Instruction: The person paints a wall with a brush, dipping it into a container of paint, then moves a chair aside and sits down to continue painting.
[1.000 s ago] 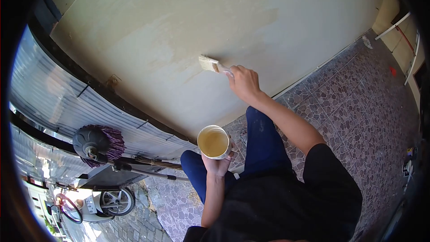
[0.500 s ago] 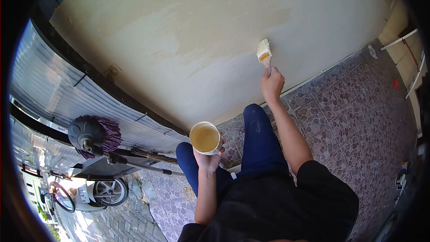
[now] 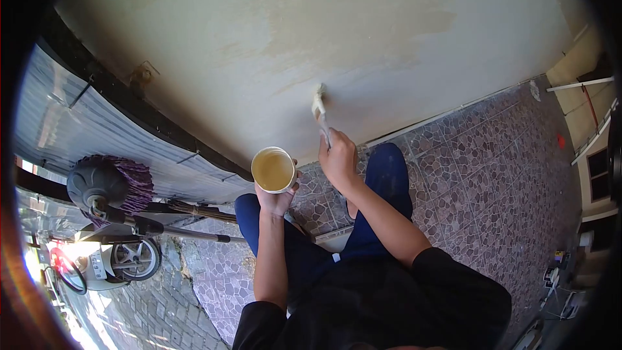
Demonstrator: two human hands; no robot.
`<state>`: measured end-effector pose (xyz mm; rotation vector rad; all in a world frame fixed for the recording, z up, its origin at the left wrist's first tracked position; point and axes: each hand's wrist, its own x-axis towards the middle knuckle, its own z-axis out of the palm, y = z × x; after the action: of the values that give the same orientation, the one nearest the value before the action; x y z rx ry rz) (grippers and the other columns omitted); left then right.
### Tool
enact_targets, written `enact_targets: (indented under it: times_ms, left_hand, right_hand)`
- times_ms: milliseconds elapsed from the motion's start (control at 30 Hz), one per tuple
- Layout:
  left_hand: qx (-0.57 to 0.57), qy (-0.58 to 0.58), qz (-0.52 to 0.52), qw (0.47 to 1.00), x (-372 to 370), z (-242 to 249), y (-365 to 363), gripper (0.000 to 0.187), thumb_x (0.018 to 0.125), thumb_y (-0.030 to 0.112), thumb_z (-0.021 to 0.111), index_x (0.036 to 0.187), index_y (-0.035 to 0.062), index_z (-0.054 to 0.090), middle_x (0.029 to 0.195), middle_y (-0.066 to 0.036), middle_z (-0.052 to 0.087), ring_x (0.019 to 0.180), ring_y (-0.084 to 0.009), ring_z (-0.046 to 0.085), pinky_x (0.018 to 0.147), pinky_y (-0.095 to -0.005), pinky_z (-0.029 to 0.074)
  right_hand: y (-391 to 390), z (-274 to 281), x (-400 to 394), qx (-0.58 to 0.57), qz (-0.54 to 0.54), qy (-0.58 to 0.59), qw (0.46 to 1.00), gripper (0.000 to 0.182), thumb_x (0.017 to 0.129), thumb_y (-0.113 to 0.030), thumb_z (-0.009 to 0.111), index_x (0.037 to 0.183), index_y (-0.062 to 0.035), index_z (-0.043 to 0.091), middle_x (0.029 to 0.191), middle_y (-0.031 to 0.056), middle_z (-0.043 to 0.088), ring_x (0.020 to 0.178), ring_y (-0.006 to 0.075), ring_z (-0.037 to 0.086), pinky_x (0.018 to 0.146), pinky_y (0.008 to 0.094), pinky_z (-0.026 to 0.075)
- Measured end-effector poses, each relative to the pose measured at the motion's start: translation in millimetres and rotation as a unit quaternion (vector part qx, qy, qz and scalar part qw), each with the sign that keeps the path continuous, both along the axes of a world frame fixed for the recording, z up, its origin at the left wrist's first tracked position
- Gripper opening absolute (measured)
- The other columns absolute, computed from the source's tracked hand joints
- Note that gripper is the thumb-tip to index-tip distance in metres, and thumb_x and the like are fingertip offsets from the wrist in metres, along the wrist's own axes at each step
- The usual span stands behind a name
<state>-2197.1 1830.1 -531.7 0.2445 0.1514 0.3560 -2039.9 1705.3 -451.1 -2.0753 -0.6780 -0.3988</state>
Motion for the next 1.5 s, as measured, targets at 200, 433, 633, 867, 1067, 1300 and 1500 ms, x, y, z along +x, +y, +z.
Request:
enact_targets:
  times_ms: [200,433,633,867,1067,1300,1500]
  left_hand:
    - [-0.003,0.011,0.028,1.0,-18,-8,-4,0.059,0.103,0.056,0.049,0.14,0.011,0.057,0.132,-0.025,0.061,0.101,-0.043,0.067,0.062,-0.0381,0.062]
    - [-0.013,0.015,0.028,0.999,-14,-17,1,0.059,0.102,0.056,0.051,0.14,0.0107,0.057,0.133,-0.025,0.06,0.101,-0.0424,0.067,0.062,-0.0378,0.061]
    - [-0.017,0.015,0.046,0.999,-3,2,-9,0.058,0.104,0.054,0.047,0.138,0.009,0.058,0.127,-0.023,0.065,0.097,-0.04,0.069,0.058,-0.0366,0.059]
    - [-0.026,0.029,0.071,0.997,-1,22,-14,0.055,0.106,0.048,0.042,0.135,0.0051,0.059,0.119,-0.022,0.068,0.091,-0.0379,0.071,0.055,-0.0363,0.057]
    - [0.018,0.036,0.09,0.995,-4,-5,-2,0.061,0.105,0.058,0.043,0.139,0.0086,0.057,0.126,-0.023,0.065,0.094,-0.0386,0.07,0.058,-0.0358,0.059]
    - [0.075,0.119,0.125,0.982,-7,21,-4,0.058,0.107,0.058,0.039,0.126,0.0097,0.064,0.103,-0.01,0.073,0.079,-0.023,0.073,0.053,-0.0352,0.056]
    - [0.068,0.124,0.105,0.984,-10,35,-14,0.056,0.107,0.057,0.04,0.124,0.0102,0.066,0.109,-0.009,0.073,0.088,-0.024,0.073,0.065,-0.0376,0.06]
  right_hand:
    - [-6,-22,21,0.026,0.193,0.058,0.979,0.018,0.091,-0.007,0.073,0.105,0.0033,0.075,0.081,0.0226,0.069,0.071,0.0409,0.069,0.067,0.0465,0.054]
    - [-39,-37,72,0.034,0.104,0.051,0.993,0.023,0.092,-0.007,0.072,0.112,0.0037,0.076,0.086,0.0243,0.072,0.077,0.0393,0.072,0.071,0.0446,0.055]
    - [-83,-39,93,0.066,-0.073,0.058,0.994,0.025,0.096,-0.008,0.068,0.115,0.0054,0.076,0.09,0.0274,0.074,0.083,0.0372,0.076,0.076,0.0404,0.056]
    - [-3,-29,44,0.083,-0.034,0.071,0.993,0.022,0.098,-0.011,0.067,0.106,0.0081,0.075,0.074,0.0232,0.07,0.065,0.0304,0.07,0.064,0.0405,0.05]
    - [-18,-39,3,0.137,0.139,0.31,0.93,0.027,0.099,-0.019,0.075,0.108,0.0062,0.074,0.07,0.0071,0.064,0.055,0.0107,0.053,0.053,0.0338,0.044]
    - [-75,29,-3,0.25,0.25,0.466,0.811,0.02,0.098,-0.004,0.073,0.112,-0.0002,0.06,0.08,0.01,0.068,0.048,0.0036,0.045,0.043,0.0209,0.03]
    - [-105,57,-15,0.285,0.274,0.419,0.817,0.02,0.093,0.005,0.073,0.111,0.0032,0.063,0.085,0.0077,0.068,0.052,0.0034,0.048,0.045,0.021,0.033]
